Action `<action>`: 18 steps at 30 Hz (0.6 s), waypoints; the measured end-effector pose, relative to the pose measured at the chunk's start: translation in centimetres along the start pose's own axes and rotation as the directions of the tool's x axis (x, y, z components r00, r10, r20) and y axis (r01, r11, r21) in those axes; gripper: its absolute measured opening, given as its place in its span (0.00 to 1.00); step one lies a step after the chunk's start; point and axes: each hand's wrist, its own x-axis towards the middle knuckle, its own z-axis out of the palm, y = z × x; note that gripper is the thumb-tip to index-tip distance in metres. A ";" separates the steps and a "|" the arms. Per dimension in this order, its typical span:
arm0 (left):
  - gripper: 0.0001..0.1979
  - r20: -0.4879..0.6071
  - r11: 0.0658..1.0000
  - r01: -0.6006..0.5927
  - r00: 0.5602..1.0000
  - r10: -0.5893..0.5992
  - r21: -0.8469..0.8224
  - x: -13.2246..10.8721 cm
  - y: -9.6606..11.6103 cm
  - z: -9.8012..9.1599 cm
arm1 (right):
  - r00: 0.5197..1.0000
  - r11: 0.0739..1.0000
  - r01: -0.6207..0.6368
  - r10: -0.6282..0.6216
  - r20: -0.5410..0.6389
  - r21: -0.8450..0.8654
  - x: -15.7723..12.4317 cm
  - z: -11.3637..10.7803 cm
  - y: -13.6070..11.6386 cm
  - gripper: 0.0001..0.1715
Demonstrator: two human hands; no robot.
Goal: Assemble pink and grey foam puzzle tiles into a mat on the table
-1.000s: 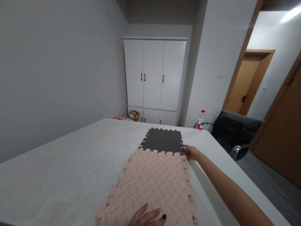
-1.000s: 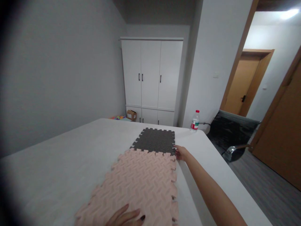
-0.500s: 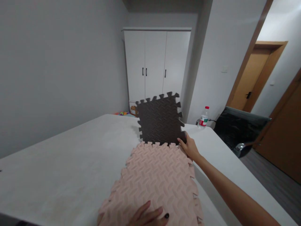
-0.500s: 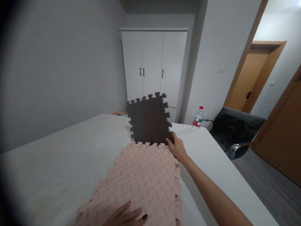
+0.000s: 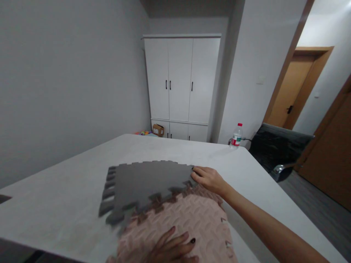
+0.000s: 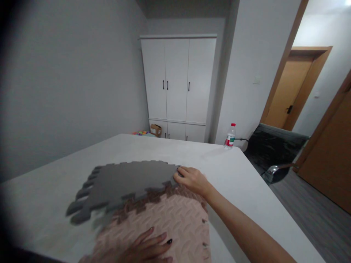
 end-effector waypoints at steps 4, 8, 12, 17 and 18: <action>0.14 0.019 0.998 0.036 0.999 -0.036 -0.050 -0.4 0.2 0.7 | 0.991 0.996 0.093 -0.093 -0.100 -0.002 1.2 -1.2 -1.4 0.12; 0.16 0.002 0.995 0.028 1.000 -0.028 -0.091 -1.3 0.3 2.1 | 0.963 0.961 -0.190 0.222 -0.152 0.200 2.1 -3.4 -1.8 0.15; 0.18 -0.023 0.997 0.049 0.998 -0.051 -0.053 -1.9 0.4 3.0 | 0.686 0.619 -0.593 0.724 -0.080 0.515 1.6 -7.7 -2.5 0.20; 0.18 -0.070 0.994 0.092 0.994 -0.088 0.065 -1.7 0.6 2.1 | 0.363 0.040 -0.571 0.908 0.208 0.820 -1.0 -12.7 -4.8 0.33; 0.19 -0.092 0.990 0.110 0.990 -0.103 0.083 -1.7 0.8 1.6 | 0.330 -0.065 -0.541 0.900 0.283 0.838 -1.8 -13.1 -5.4 0.35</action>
